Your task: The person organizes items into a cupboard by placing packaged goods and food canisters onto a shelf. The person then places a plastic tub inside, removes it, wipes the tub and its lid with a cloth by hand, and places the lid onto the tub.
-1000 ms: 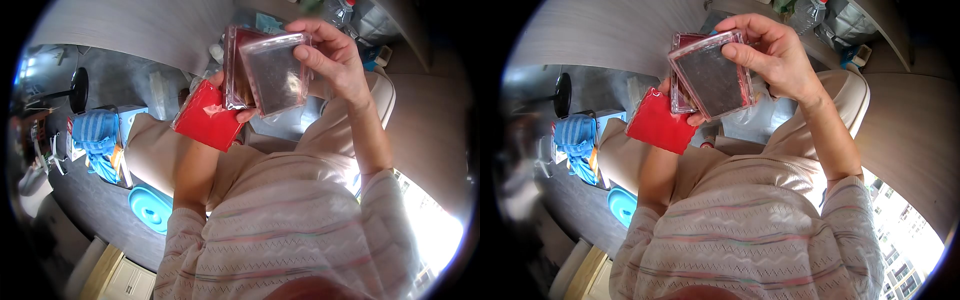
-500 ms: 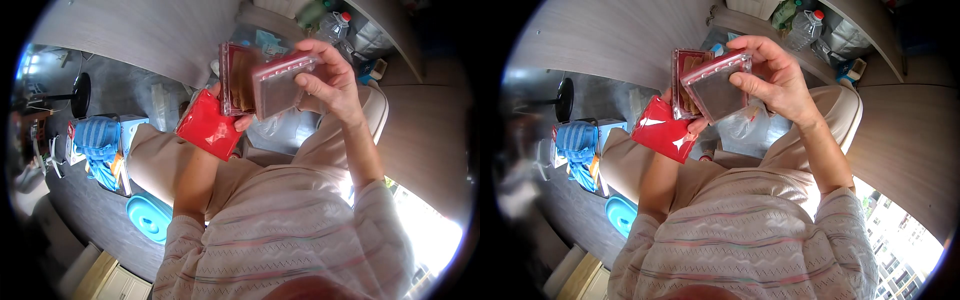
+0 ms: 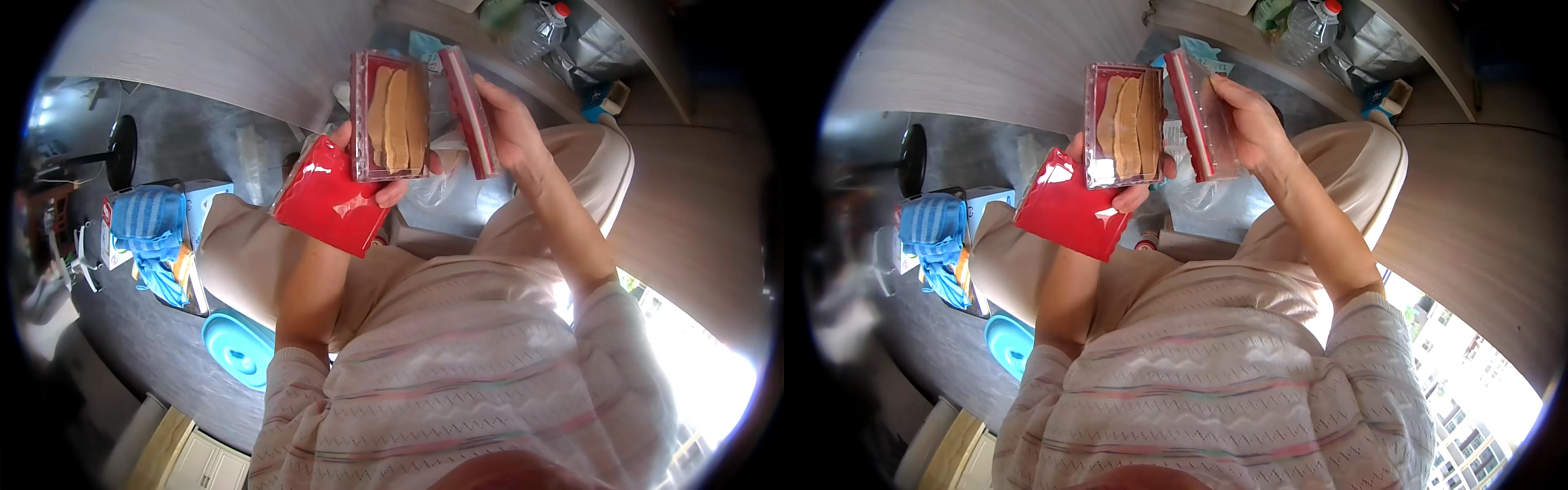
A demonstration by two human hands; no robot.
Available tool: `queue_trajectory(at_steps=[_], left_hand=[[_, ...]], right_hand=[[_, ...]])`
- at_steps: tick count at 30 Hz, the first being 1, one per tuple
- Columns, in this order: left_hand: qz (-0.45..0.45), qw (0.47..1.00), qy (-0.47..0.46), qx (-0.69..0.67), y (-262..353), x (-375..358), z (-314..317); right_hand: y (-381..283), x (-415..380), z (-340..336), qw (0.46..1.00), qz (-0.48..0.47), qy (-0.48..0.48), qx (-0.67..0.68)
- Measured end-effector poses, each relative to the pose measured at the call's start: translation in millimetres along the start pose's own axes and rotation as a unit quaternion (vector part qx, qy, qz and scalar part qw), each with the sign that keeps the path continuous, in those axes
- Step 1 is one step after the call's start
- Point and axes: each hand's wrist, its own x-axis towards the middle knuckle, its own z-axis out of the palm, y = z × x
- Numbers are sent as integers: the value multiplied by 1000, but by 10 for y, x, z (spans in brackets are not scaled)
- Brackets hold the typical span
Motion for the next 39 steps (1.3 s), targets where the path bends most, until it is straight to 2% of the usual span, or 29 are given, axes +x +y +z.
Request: queue_trajectory(at_steps=[2,5,7,11,12,13,15,18,19,21,24,27,28,31,32,34,36,39], left_hand=[[-10,1000,-4,-9,-22,25,29],[-13,1000,-3,18,-16,84,85],[-32,999,-27,1,-7,87,7],[-65,996,-59,-18,34,107,-47],[-17,1000,-3,-6,0,132,40],[32,998,53,7,-67,176,187],[57,995,81,15,-95,178,239],[-7,1000,9,6,-72,86,-19],[-23,1000,-6,4,-62,66,-169],[-35,999,-3,-4,-78,29,-300],[-42,999,18,2,-136,45,-417],[-6,995,92,28,-219,35,-360],[3,990,127,67,-207,46,-322],[-14,977,149,153,-181,-38,-545],[2,985,142,98,-219,-66,-674],[-3,973,202,110,-311,-196,-1030],[-18,968,224,116,-253,-161,-976],[-73,869,460,166,-93,-40,-817]], right_hand=[[-6,-30,-4,997,52,-44,41],[57,-58,-14,958,94,-187,194],[70,-48,11,943,94,-237,215],[76,-84,23,942,95,-248,205],[79,-82,23,941,96,-254,200],[78,-86,29,952,79,-243,169],[73,-96,41,969,44,-219,107],[98,-2,-130,992,41,-122,14],[88,-12,-138,994,29,-72,-77],[91,-31,20,990,27,24,-139],[189,115,-277,994,56,-13,-97],[240,223,-463,991,89,-89,-49],[250,257,-510,987,105,-115,-21],[294,490,-780,983,139,-116,2],[301,395,-422,991,86,91,-41],[348,528,-623,992,75,91,-47],[396,603,-731,991,74,101,-38],[386,583,-935,990,92,108,-14]])
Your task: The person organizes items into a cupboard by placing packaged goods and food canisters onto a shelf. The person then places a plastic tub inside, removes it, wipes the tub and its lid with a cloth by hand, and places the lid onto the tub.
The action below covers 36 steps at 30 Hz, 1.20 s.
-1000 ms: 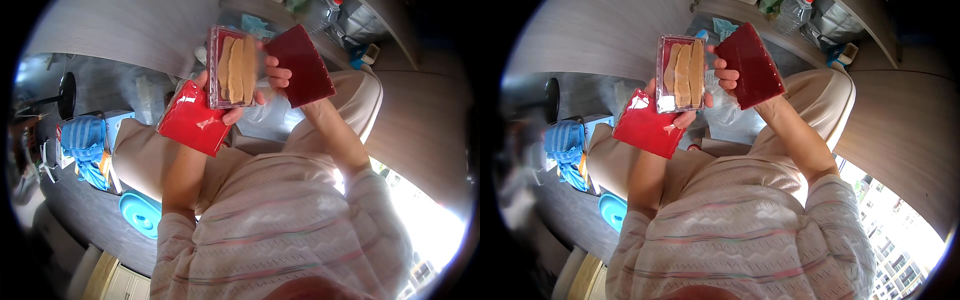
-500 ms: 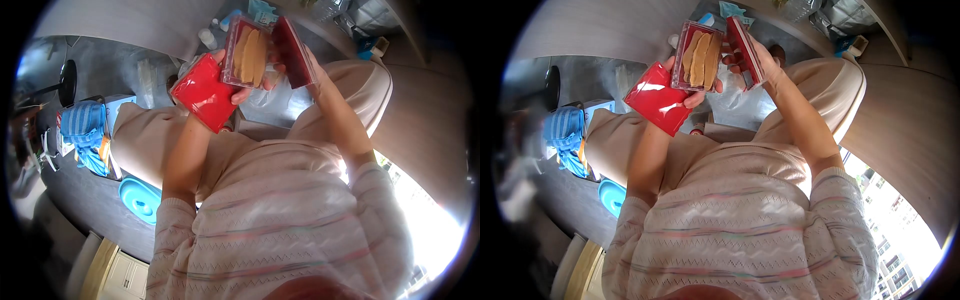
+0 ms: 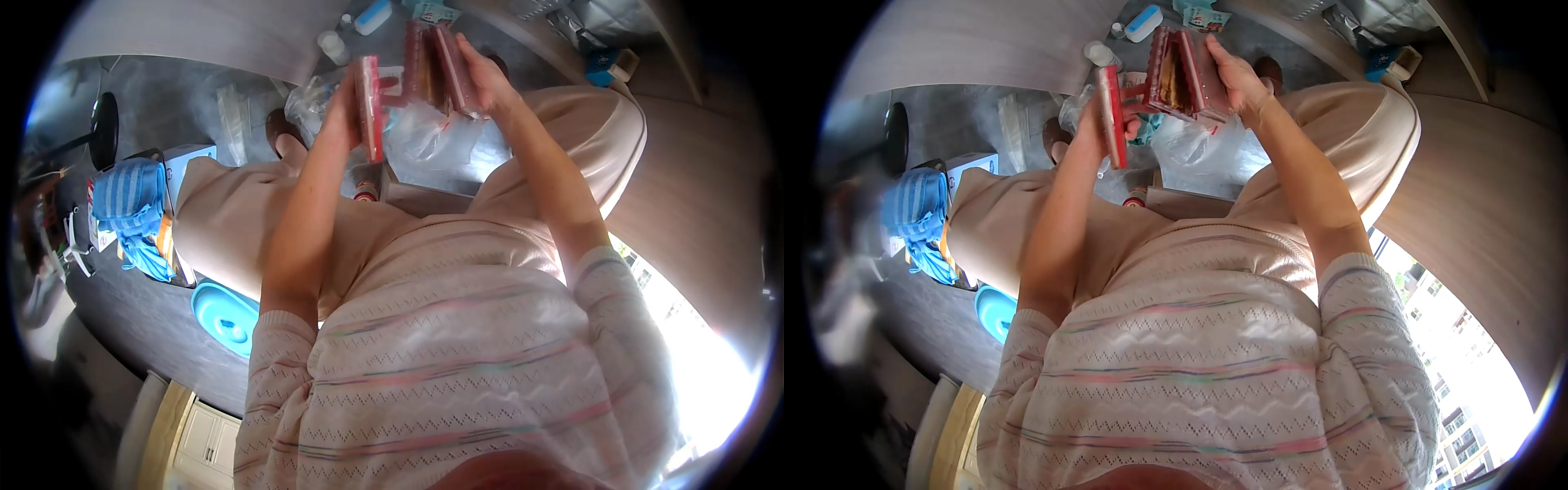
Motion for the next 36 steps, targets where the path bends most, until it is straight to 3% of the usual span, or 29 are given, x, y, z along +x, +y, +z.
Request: queue_trajectory(at_steps=[1,2,4,6,7,11,14,19,26,28,29,32,34,35,36], left_hand=[[71,994,76,-30,-105,176,-126],[31,987,154,-25,-181,429,-422],[27,975,214,-47,-131,360,-411],[76,972,213,-68,-173,341,-396],[101,969,212,-77,-192,342,-391],[144,977,156,34,-226,385,-386],[160,976,146,31,-267,395,-239],[181,978,104,-13,-196,208,38],[228,967,26,113,-155,88,188],[203,975,48,79,-127,86,128],[198,977,50,61,-72,51,93],[237,967,89,12,97,-122,161],[265,960,94,-18,175,-159,89],[263,958,101,-47,213,-190,91],[263,958,103,-43,234,-203,96]], right_hand=[[-19,-14,-90,1000,14,-7,7],[-35,-23,-160,999,28,-14,15],[-51,-31,-252,998,40,-41,29],[-37,-29,-276,995,53,-69,44],[17,25,-256,999,34,-4,10],[139,-154,189,982,-39,96,-158],[290,-110,223,965,-94,63,-237],[349,-52,197,900,-168,89,-392],[347,17,425,817,-252,135,-500],[288,-32,595,782,-286,132,-538],[210,-164,748,798,-243,82,-546],[38,-133,650,959,-98,43,-261],[1,-98,291,943,-14,87,-320],[71,42,-20,923,64,45,-377],[270,109,-218,905,127,66,-401]])
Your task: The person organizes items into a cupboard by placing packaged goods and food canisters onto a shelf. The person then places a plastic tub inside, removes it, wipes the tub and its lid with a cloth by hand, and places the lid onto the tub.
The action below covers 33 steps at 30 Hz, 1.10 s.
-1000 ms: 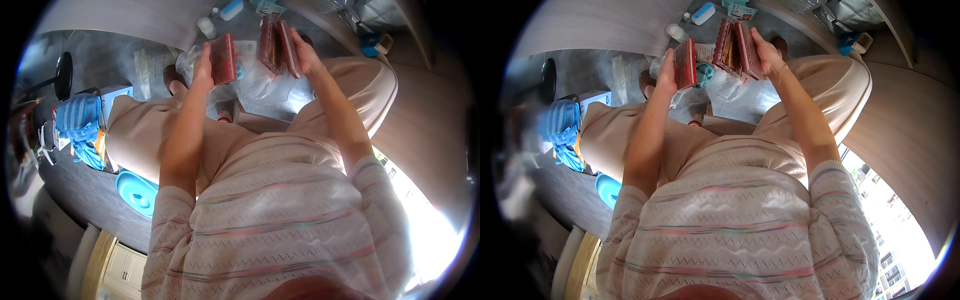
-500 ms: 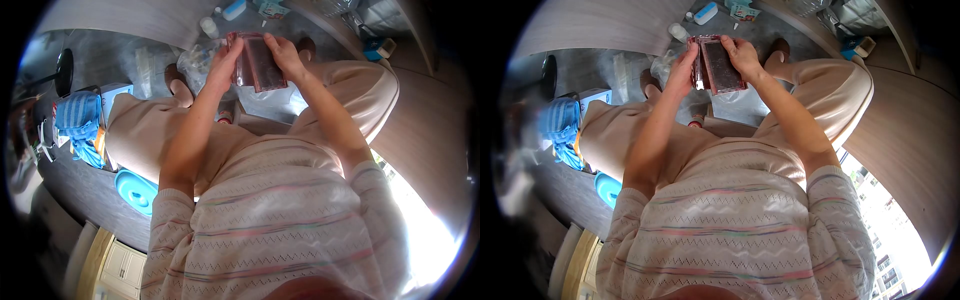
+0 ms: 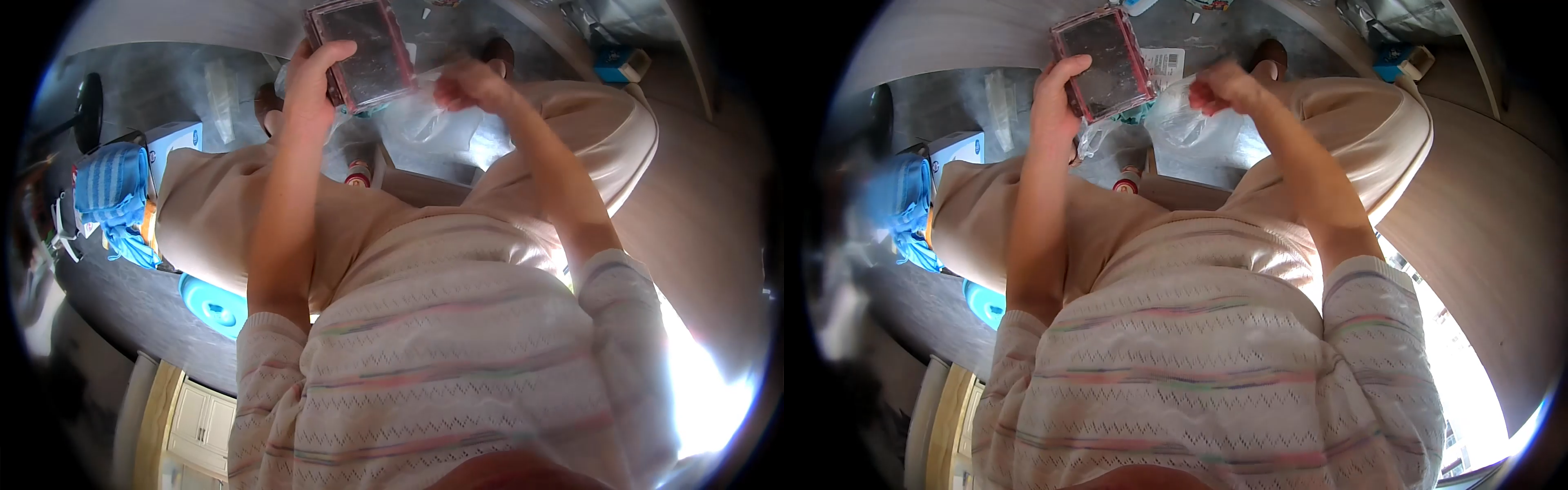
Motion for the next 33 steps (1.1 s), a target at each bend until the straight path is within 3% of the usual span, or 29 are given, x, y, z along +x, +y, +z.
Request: queue_trajectory(at_steps=[2,3,4,5,7,9,12,13,14,15,19,21,33], left_hand=[[-2,1000,1,12,19,-16,9],[0,1000,-3,8,5,-40,43],[-12,1000,-3,18,-6,-68,63],[-25,999,-6,27,-16,-87,85],[-36,999,-26,30,-50,-55,72],[-29,998,-38,44,-38,-21,80],[-41,998,-37,37,-36,21,80],[-47,998,-35,23,-48,41,75],[-53,998,-32,10,-52,60,73],[-78,996,-36,1,-43,78,65],[-100,995,-24,14,-40,133,88],[-100,995,-30,8,-64,164,90],[-137,989,-51,-16,-117,254,39]], right_hand=[[143,7,156,984,117,36,-127],[394,207,161,985,97,63,-130],[544,455,116,944,73,27,-321],[696,707,69,865,40,3,-500],[1103,1122,8,780,-34,104,-617],[1601,1416,-72,793,-145,394,-442],[1584,1389,-87,902,23,395,-170],[1564,1365,-87,883,13,293,-367],[1493,1290,-66,821,3,174,-545],[1469,1268,-32,785,-9,122,-607],[1462,1269,-41,853,29,195,-482],[1430,1271,-94,863,24,215,-457],[911,1588,-57,854,-26,251,-456]])
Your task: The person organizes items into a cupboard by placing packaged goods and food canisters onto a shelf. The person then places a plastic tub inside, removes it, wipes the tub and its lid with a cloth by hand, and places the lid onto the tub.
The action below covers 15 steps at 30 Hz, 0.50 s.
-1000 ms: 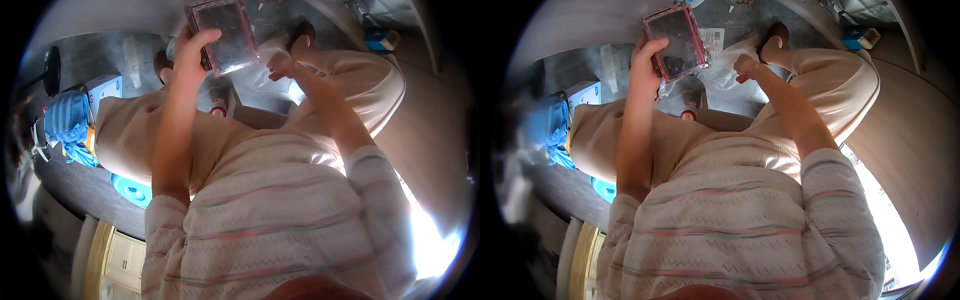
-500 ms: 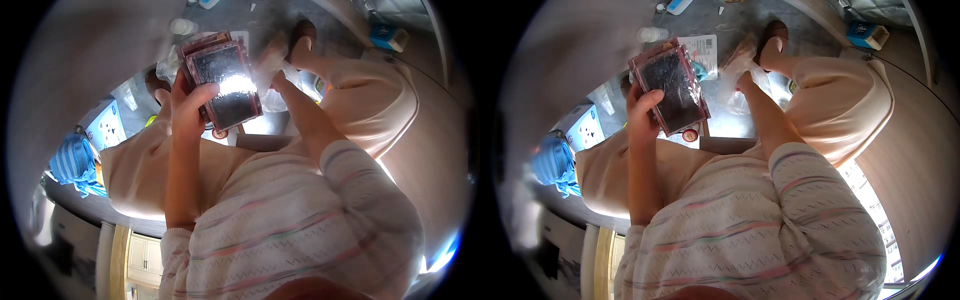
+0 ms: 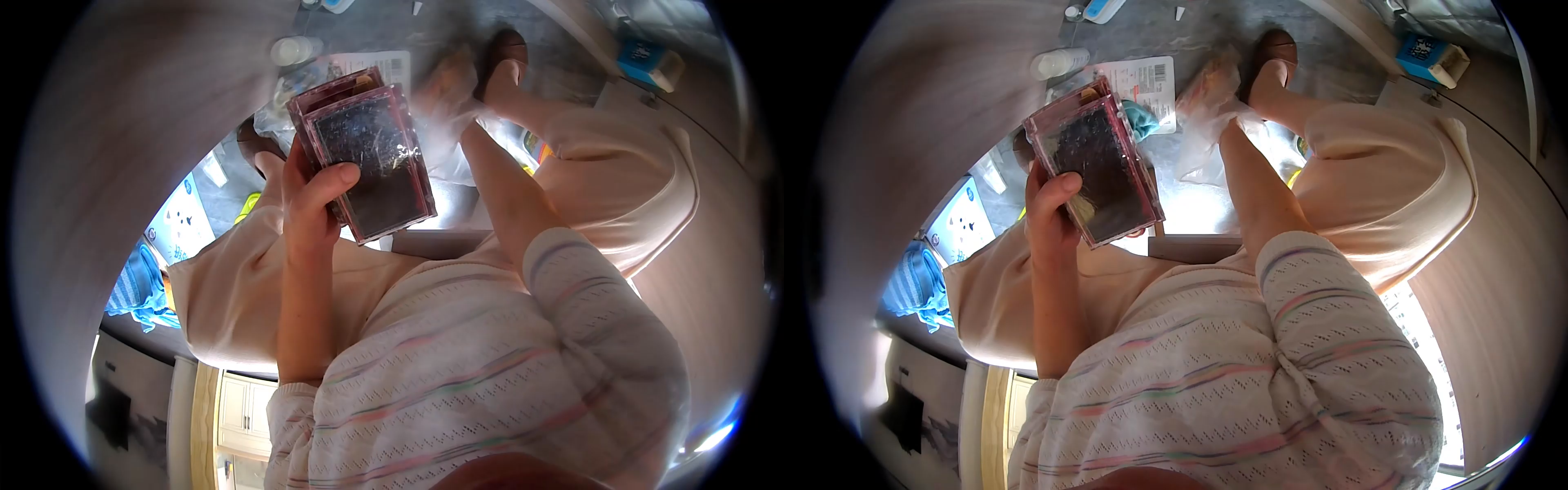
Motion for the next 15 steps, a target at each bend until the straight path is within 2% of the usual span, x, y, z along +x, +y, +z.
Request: queue_trajectory(at_steps=[8,15], left_hand=[[-8,1000,19,-10,29,-39,43],[-5,1000,0,-4,26,-48,15]], right_hand=[[-215,196,-195,1000,-13,-5,-20],[-290,166,-420,998,-21,-31,-54]])
